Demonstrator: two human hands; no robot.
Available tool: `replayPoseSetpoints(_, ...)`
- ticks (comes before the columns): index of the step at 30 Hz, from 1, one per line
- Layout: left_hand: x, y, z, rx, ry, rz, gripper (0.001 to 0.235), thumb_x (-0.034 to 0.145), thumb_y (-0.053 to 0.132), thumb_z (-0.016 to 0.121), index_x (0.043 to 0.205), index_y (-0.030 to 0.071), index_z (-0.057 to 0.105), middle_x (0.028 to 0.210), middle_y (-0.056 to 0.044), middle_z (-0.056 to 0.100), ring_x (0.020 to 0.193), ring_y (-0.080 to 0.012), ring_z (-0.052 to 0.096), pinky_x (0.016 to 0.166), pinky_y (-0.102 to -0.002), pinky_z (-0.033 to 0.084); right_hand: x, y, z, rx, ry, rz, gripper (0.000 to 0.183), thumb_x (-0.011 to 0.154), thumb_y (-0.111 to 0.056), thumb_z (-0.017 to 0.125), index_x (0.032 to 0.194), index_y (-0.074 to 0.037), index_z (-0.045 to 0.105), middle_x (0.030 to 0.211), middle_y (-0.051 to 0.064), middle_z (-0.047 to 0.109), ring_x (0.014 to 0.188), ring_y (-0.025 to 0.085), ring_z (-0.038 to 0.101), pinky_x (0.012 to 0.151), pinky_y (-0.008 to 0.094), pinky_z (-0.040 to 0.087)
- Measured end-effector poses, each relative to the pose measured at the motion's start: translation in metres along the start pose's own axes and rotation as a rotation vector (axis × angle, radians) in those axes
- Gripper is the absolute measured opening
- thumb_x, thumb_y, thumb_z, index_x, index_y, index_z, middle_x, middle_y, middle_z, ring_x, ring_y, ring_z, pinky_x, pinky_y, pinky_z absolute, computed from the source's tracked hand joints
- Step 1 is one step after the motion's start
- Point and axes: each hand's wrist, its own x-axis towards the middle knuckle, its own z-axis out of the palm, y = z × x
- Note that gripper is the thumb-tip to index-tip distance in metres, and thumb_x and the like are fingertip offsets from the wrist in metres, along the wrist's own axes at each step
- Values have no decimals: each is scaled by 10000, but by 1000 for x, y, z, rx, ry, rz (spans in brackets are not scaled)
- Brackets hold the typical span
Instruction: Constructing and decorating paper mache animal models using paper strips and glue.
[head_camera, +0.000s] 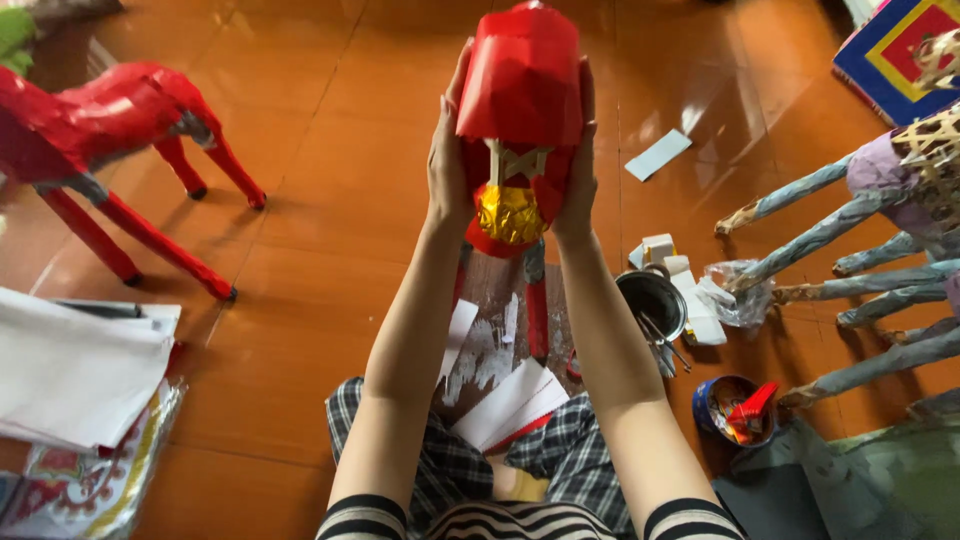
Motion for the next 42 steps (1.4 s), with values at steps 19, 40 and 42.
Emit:
replayPoseSetpoints(19, -465, -169, -270, 1486, 317, -647, 139, 872, 106, 697, 969, 13, 663, 854, -239, 681, 816, -436, 664, 712, -505, 528, -442, 80, -134, -1010, -129, 1102, 350, 1013, -160, 531, 1322, -43, 646, 1183, 136, 721, 1102, 241, 669, 968, 379, 518)
replayPoseSetpoints(40, -488, -205, -207, 1635, -59, -1118, 151, 876, 242, 695, 970, 142, 758, 953, -161, 746, 926, -404, 693, 801, -521, 548, -352, -3, -208, -1961, 275, 732, 227, 893, -60, 648, 1090, -30, 757, 848, 255, 694, 811, 459, 691, 708, 529, 557)
replayPoseSetpoints(42, -493, -206, -204, 1693, -107, -1051, 146, 930, 224, 665, 959, 140, 781, 915, -155, 740, 898, -391, 700, 792, -517, 553, -352, 14, -183, -1591, 532, 817, 226, 915, -107, 659, 1092, 13, 731, 799, 179, 728, 696, 363, 713, 611, 461, 557)
